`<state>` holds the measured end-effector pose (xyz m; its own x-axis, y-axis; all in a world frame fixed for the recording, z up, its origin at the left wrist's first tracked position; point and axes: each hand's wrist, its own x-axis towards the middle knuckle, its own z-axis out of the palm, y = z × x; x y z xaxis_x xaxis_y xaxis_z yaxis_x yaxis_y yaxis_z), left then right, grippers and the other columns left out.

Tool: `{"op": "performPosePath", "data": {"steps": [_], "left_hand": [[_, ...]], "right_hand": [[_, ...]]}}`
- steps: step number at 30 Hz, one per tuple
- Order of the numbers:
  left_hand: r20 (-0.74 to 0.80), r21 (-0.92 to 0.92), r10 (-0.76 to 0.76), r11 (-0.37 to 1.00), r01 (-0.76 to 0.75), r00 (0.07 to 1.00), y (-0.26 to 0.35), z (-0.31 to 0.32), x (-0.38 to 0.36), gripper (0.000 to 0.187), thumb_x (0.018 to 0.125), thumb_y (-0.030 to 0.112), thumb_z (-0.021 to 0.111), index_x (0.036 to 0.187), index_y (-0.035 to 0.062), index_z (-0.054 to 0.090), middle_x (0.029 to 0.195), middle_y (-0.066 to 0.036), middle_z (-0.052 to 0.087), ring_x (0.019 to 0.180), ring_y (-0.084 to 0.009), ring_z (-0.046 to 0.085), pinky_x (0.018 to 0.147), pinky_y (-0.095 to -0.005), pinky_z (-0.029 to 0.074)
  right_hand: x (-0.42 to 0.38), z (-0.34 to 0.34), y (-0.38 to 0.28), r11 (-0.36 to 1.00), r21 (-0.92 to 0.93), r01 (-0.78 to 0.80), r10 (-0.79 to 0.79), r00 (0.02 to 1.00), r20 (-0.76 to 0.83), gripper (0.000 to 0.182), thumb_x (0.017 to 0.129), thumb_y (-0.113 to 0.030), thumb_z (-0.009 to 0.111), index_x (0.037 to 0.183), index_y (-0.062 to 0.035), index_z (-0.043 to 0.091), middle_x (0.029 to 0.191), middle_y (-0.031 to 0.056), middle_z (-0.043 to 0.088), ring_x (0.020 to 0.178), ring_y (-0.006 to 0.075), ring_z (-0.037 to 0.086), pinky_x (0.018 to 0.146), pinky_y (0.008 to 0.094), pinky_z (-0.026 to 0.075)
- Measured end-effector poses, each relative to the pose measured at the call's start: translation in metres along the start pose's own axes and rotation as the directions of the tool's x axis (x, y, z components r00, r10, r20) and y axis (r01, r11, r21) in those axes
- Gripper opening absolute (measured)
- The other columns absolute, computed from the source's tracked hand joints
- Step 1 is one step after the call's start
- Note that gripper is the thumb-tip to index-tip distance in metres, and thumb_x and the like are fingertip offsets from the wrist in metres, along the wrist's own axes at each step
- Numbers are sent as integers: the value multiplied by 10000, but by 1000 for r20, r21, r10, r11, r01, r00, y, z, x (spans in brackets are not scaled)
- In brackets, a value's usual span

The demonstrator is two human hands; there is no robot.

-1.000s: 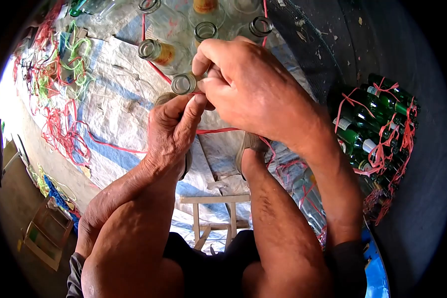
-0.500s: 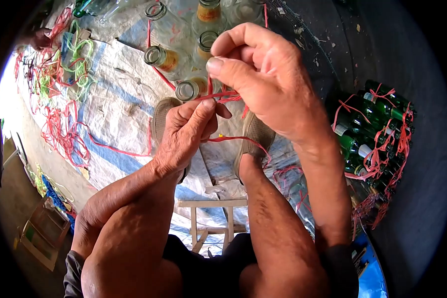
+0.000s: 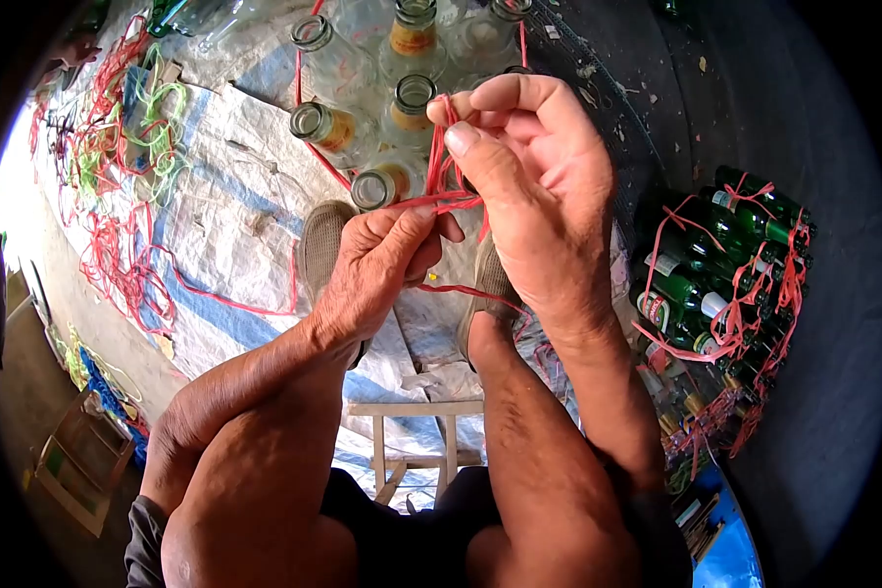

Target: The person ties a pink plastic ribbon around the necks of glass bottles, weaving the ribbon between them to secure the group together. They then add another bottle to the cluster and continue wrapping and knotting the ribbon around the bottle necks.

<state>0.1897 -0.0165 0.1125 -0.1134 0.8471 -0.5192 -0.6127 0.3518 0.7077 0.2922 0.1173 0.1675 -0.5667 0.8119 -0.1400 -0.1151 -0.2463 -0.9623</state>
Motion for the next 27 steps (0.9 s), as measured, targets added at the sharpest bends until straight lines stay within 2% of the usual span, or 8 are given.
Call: {"op": "performPosePath", "data": {"steps": [7, 10, 13, 14, 17, 20, 23, 27], "left_hand": [[38, -4, 27, 1000, -27, 999, 0, -2, 0, 409, 1134, 315, 493, 994, 0, 713, 618, 71, 422, 560, -41, 291, 518, -239, 218], [43, -19, 21, 1000, -20, 999, 1, -2, 0, 405, 1134, 312, 492, 995, 1, 710, 621, 71, 420, 562, -42, 289, 518, -242, 214], [41, -25, 8, 1000, -7, 999, 2, 0, -1, 396, 1133, 306, 490, 1000, 2, 706, 623, 72, 416, 563, -43, 285, 517, -246, 209], [40, -27, 3, 1000, -2, 999, 2, 0, -1, 393, 1133, 304, 489, 1002, 3, 705, 623, 72, 414, 564, -43, 283, 517, -248, 208], [56, -34, -19, 999, 21, 998, 5, -1, -2, 386, 1133, 299, 489, 1004, 5, 703, 626, 71, 415, 566, -44, 284, 520, -249, 209], [59, -40, -12, 999, 14, 998, 2, 0, -1, 383, 1133, 301, 492, 1005, 7, 703, 631, 71, 418, 570, -44, 289, 524, -246, 218], [62, -28, -18, 999, 19, 998, 5, 1, -1, 379, 1132, 300, 496, 1002, 10, 703, 635, 70, 421, 573, -45, 295, 528, -243, 228], [56, -21, -33, 999, 34, 998, 3, -1, -1, 366, 1130, 292, 503, 1005, 13, 704, 636, 67, 425, 571, -48, 299, 529, -243, 236]], "right_hand": [[-6, 6, 14, 972, -113, 207, -210, 978, -16, 260, 980, 103, 538, 1235, 52, 530, 1210, 164, 668, 1193, 230, 668, 1072, 345, 514], [-7, 5, 16, 952, -191, 240, -247, 969, -13, 271, 979, 117, 510, 1241, 50, 532, 1230, 175, 669, 1191, 227, 672, 1048, 336, 528], [-11, 4, 14, 924, -298, 238, -233, 971, 54, 263, 1002, 119, 507, 1252, 38, 500, 1304, 204, 644, 1268, 247, 628, 1101, 369, 504], [-10, 3, 16, 920, -302, 251, -244, 968, 62, 293, 1006, 114, 495, 1290, 42, 493, 1336, 221, 632, 1240, 231, 639, 1075, 351, 519], [-9, 3, 16, 914, -323, 245, -252, 968, 21, 323, 971, 132, 495, 1279, 43, 533, 1296, 187, 672, 1066, 181, 700, 947, 312, 572], [-9, 3, 15, 918, -317, 237, -242, 970, 23, 344, 973, 132, 489, 1302, 40, 530, 1341, 194, 664, 998, 163, 703, 903, 300, 581], [-4, 2, 11, 898, -354, 261, -254, 965, 69, 353, 980, 127, 479, 1319, 41, 526, 1355, 202, 662, 977, 155, 704, 880, 291, 582], [3, 6, 10, 911, -334, 244, -240, 969, 53, 354, 986, 121, 472, 1317, 26, 555, 1320, 169, 688, 966, 145, 701, 862, 292, 585]]}}
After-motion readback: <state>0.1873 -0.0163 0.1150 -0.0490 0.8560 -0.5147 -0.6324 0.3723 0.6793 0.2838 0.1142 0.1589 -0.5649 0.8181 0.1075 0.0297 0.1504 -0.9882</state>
